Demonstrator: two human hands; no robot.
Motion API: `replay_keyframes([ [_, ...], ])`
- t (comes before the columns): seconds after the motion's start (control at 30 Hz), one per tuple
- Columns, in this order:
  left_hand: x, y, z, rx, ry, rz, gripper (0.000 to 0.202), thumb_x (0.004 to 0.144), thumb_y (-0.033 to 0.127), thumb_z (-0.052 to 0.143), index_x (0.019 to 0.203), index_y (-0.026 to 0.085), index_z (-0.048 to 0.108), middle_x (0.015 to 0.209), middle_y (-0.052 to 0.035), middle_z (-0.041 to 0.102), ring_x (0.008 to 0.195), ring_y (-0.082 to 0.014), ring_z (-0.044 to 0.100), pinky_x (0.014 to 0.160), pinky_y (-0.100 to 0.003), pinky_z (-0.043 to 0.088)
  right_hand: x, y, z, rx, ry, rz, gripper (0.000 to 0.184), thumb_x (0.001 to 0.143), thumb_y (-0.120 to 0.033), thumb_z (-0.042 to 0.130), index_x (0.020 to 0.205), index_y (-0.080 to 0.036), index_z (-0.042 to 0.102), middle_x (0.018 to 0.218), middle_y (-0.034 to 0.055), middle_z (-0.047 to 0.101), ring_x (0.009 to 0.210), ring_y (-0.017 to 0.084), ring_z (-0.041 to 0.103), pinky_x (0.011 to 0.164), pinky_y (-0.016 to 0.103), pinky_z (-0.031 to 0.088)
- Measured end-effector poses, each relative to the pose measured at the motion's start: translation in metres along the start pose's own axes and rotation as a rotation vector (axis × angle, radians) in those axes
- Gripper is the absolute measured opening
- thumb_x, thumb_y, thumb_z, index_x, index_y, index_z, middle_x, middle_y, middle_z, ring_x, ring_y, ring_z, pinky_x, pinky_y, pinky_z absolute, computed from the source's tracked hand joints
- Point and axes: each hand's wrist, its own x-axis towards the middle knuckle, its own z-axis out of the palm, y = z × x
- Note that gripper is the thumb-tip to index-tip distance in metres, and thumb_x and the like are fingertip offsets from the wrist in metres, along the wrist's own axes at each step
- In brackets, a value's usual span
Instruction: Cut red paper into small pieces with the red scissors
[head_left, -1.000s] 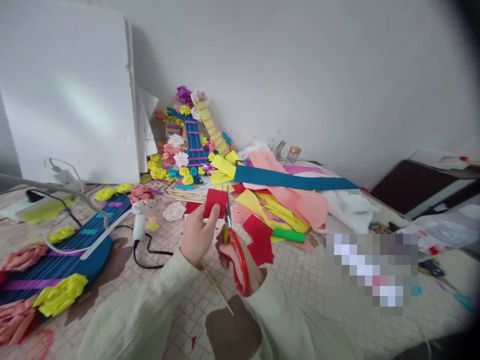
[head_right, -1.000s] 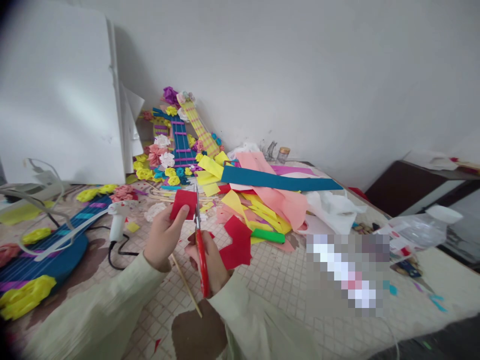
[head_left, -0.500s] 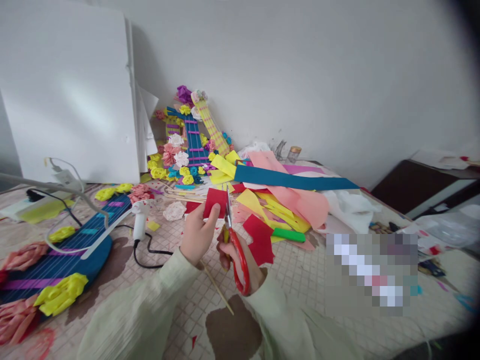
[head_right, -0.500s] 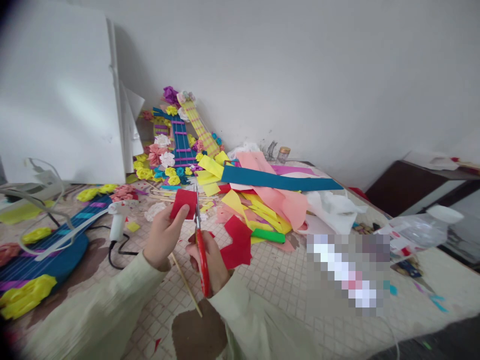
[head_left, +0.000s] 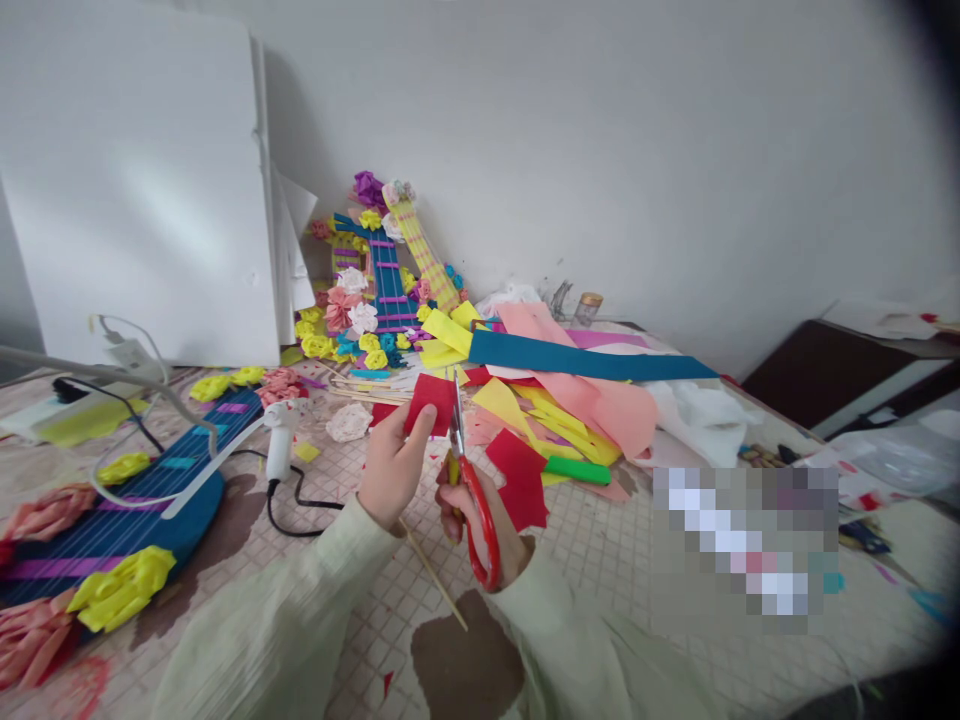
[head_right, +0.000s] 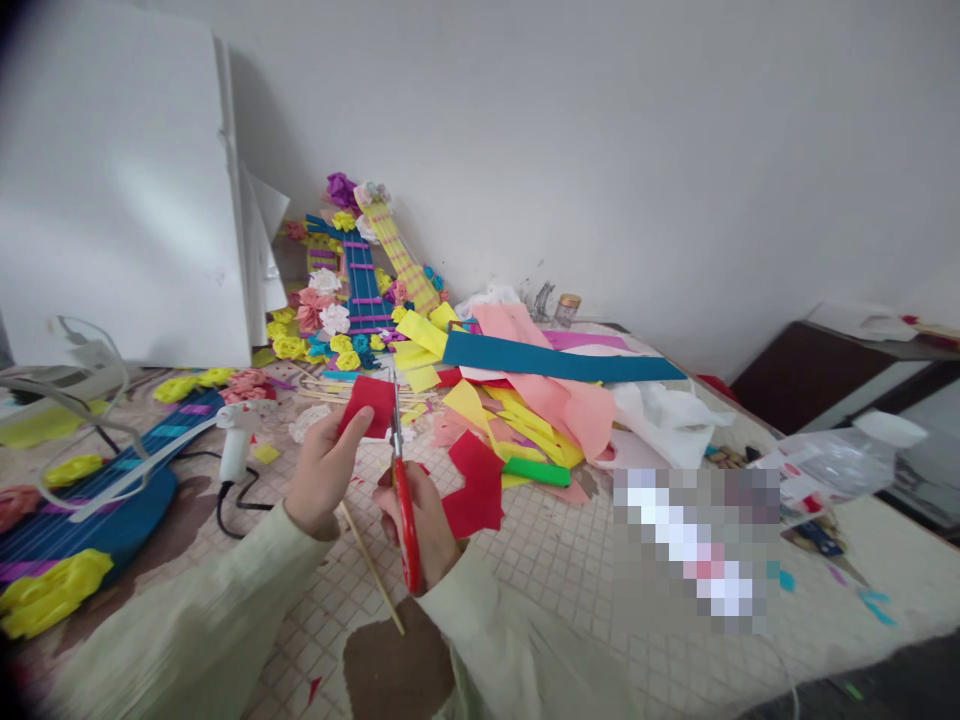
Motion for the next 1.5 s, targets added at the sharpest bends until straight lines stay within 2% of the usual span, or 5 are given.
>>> replay_keyframes([
  [0.4,0.0015,0.0005,0.0010,-0.100,-0.004,-0.020,0.022,0.080,0.035,0.050,0.066,0.018,0.055,0.063,0.0018,0.055,0.062,-0.0129,0.048,0.064,-0.023,0.041,-0.0019,-0.0020,0.0003,-0.031,0.009,-0.011,0.019,0.067,-0.031,0.053,0.069,-0.020,0.038,0.053,-0.0100,0.038,0.034,0.003,0.033,0.035,0.018,0.023],
  [0.9,0.0035,-0.0011,-0.0007,-0.047,0.032,-0.034,0.023,0.079,0.036,0.048,0.064,0.018,0.052,0.062,0.0021,0.049,0.061,-0.0123,0.041,0.057,-0.022,0.036,-0.0013,-0.0025,0.0006,-0.053,0.005,-0.020,0.019,0.069,-0.031,0.053,0.067,-0.020,0.038,0.049,-0.0107,0.038,0.032,0.003,0.033,0.033,0.017,0.022],
  [1.23,0.0071,0.0041,-0.0032,-0.021,0.076,-0.002,0.026,0.076,0.035,0.049,0.056,0.019,0.046,0.054,0.0033,0.041,0.054,-0.0114,0.036,0.050,-0.023,0.032,-0.0001,0.0009,-0.0013,-0.057,0.000,-0.035,0.019,0.072,-0.031,0.054,0.067,-0.019,0.040,0.051,-0.0106,0.040,0.031,0.002,0.033,0.031,0.015,0.021],
  [1.5,0.0082,0.0019,-0.0066,-0.017,0.112,0.000,0.026,0.077,0.034,0.048,0.056,0.018,0.046,0.055,0.0032,0.041,0.055,-0.0112,0.036,0.052,-0.023,0.031,-0.0001,0.0020,-0.0016,-0.069,0.008,-0.038,0.019,0.073,-0.029,0.055,0.068,-0.019,0.040,0.051,-0.0106,0.039,0.031,0.002,0.032,0.030,0.014,0.022],
])
